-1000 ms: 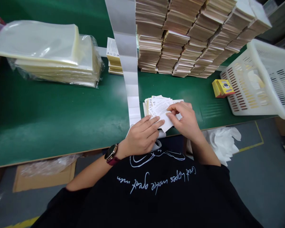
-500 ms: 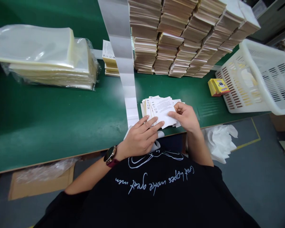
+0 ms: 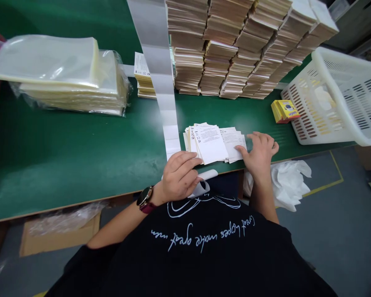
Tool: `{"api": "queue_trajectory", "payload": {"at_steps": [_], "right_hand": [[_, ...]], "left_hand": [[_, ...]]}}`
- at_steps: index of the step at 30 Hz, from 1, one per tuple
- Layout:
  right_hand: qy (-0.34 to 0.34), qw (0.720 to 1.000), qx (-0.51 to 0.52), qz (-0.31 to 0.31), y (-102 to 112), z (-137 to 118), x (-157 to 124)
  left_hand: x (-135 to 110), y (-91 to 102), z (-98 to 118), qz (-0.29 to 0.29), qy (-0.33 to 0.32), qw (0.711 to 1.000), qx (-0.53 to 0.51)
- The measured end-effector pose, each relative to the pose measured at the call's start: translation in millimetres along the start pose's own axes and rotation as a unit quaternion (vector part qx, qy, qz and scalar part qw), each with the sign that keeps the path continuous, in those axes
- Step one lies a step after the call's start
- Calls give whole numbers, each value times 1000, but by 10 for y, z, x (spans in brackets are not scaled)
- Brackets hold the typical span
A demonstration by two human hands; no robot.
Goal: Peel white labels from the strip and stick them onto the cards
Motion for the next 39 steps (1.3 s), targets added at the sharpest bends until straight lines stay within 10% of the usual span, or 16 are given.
{"api": "queue_trajectory", "payload": {"at_steps": [8,23,28,35,39], "right_hand": [[199,919,329,-87,277,-1063,-397],[165,866,467,-77,254,-1069,-393],[155,844,500,-119,255,-1108,-372],[170,879,443,-47,344,-1108,-373],[184,919,347,-24,428,-923,-402]], "left_hand": [[34,48,-80,-1,83,997,-8],[191,291,-4,-22,94,995,-25],[321,262,239,-167,-34,985,13],[376,76,213,-213,19,975,-58],[320,-59,209,-273,119,918,-261]]}}
Point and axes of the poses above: each hand's wrist, its own x-axis towards the middle knuckle, its own y-axis out of the back of the hand, z = x × y, the point moved 7 cm from there along x, towards the middle knuckle, and after that the axes turned 4 degrees about y, right-handed, at the moved point
